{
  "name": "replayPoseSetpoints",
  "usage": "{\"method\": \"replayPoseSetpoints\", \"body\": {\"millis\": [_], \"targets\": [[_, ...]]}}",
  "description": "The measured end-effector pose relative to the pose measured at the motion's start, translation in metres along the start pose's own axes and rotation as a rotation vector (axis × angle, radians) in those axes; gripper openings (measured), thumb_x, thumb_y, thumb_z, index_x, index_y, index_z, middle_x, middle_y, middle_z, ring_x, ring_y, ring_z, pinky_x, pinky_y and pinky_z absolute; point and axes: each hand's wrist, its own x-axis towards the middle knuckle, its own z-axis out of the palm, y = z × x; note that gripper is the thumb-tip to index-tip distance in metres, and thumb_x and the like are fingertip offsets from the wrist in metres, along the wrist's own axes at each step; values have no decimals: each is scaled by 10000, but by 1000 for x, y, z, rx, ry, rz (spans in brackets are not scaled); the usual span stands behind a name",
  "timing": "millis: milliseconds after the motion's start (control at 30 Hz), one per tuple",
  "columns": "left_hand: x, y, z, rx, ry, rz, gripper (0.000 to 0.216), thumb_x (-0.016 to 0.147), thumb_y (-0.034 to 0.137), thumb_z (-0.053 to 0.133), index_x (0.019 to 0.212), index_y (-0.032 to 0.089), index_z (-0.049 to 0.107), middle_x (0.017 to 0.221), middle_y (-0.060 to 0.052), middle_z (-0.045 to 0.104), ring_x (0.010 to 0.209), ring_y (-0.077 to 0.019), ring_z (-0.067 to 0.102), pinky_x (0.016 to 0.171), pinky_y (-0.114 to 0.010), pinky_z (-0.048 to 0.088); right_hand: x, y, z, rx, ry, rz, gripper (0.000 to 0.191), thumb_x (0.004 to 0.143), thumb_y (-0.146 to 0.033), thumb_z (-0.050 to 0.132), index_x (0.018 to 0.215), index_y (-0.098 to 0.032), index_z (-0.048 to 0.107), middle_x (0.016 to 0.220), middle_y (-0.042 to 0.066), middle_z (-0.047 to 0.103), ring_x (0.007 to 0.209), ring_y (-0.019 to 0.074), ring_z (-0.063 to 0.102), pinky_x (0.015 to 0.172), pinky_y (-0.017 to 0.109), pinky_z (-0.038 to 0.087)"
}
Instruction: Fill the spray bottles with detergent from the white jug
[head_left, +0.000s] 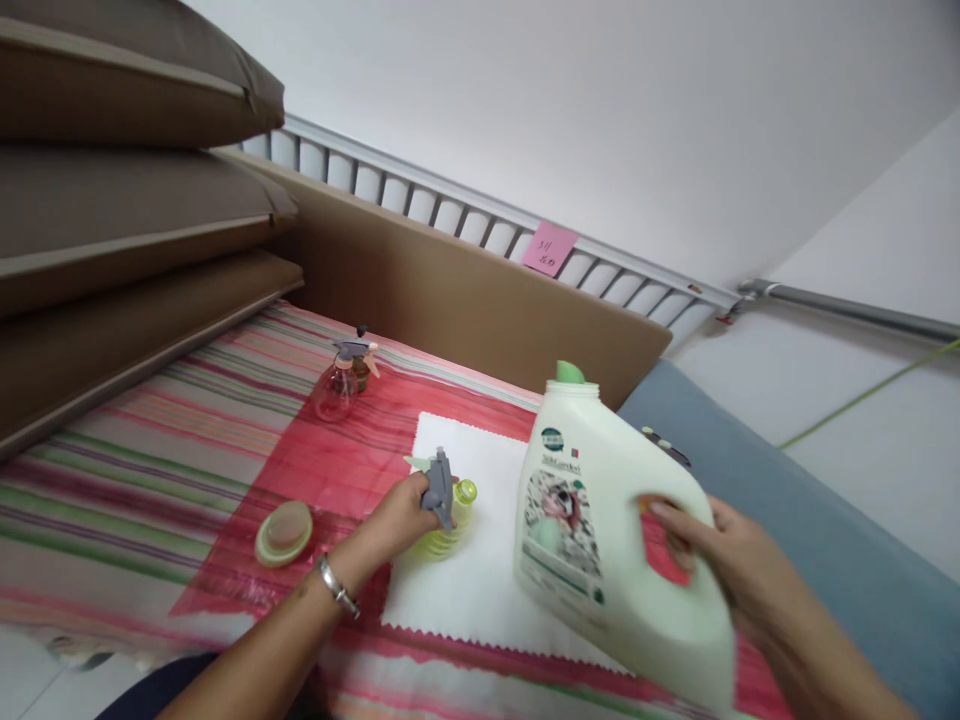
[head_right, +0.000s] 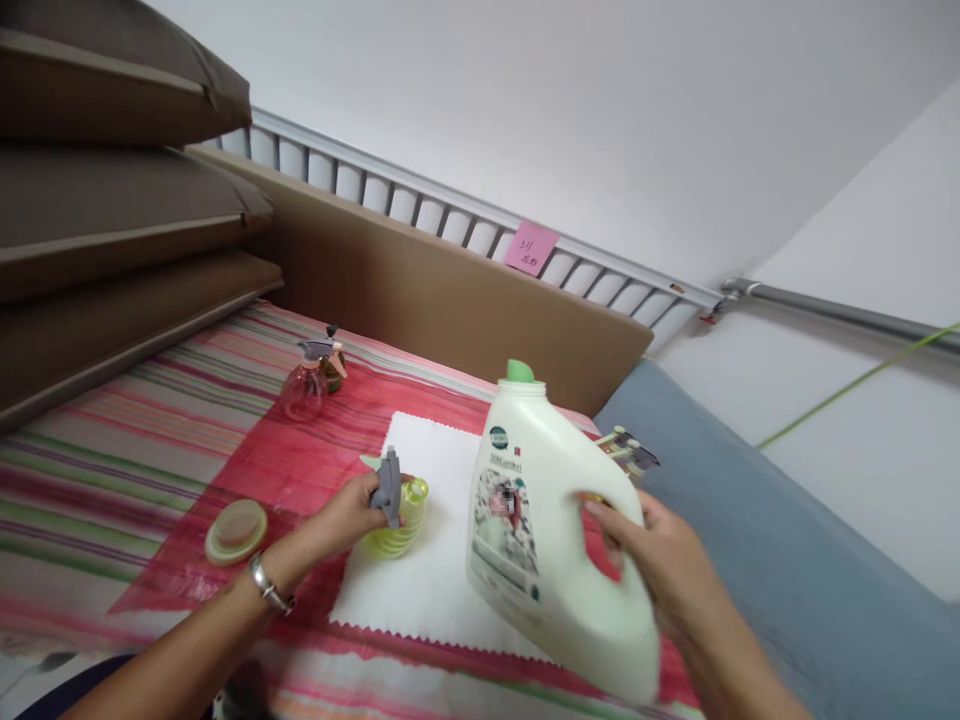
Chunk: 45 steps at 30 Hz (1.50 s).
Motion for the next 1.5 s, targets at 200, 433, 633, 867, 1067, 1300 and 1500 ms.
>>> {"method": "replayPoseSetpoints", "body": {"millis": [200, 433, 633, 867, 1067, 1300, 1500], "targets": [[-3, 1, -1, -23, 17, -27, 450, 579, 180, 697, 1020, 109, 640, 699, 27, 561, 597, -111, 459, 577, -222, 377, 33, 33, 74, 303, 170, -62, 375, 576, -484, 735, 732, -219, 519, 449, -90, 473, 398, 115, 409, 402, 235, 345], [-5, -2, -2, -43, 31, -5, 450, 593, 198, 710, 1032, 121, 647, 751, 2, 584, 637, -123, 479, 603, -230, 380, 54, 75, 149, 180, 356, -56, 292, 657, -438, 698, 713, -190, 554, 507, -52, 547, 543, 176, 530, 567, 294, 412], [-6, 2, -3, -47, 22, -8, 452, 600, 217, 709, 1036, 114, 650, 763, -5, 593, 658, -135, 493, 616, -235, 388, 48, 86, 144, 95, 229, -70, 347, 672, -467, 694, 830, -176, 591, 648, 11, 644, 683, 244, 613, 687, 361, 465], [-4, -4, -1, -45, 26, 0, 472, 589, 182, 719, 1054, 128, 655, 756, 9, 595, 660, -136, 514, 615, -233, 407, -9, 74, 115, 11, 269, -308, 500, 825, -509, 493, 1181, -158, 493, 1225, 171, 548, 1101, 305, 529, 938, 477, 404], [-5, -3, 0, -5, 27, 70, 409, 627, 189, 684, 1030, 126, 653, 800, -20, 649, 716, -171, 566, 662, -258, 443, -39, 31, 163, -204, -128, -679, 335, 813, -431, 548, 1039, -196, 626, 1179, 119, 605, 1166, 308, 484, 1003, 502, 381], [-6, -2, 2, 131, 86, 164, 222, 683, 283, 678, 842, 127, 672, 774, -35, 674, 736, -199, 594, 652, -261, 463, -37, 8, 201, -277, -223, -677, 149, 746, -296, 620, 863, -231, 685, 1100, 108, 665, 1121, 352, 530, 970, 539, 408], [-4, -9, -1, 112, 153, 109, 677, 572, 225, 789, 1193, 168, 525, 1077, -95, 657, 988, -251, 600, 846, -320, 461, -39, -32, 167, -290, -317, -627, 150, 860, -389, 495, 864, -338, 636, 786, 16, 706, 744, 238, 661, 676, 346, 535]]}}
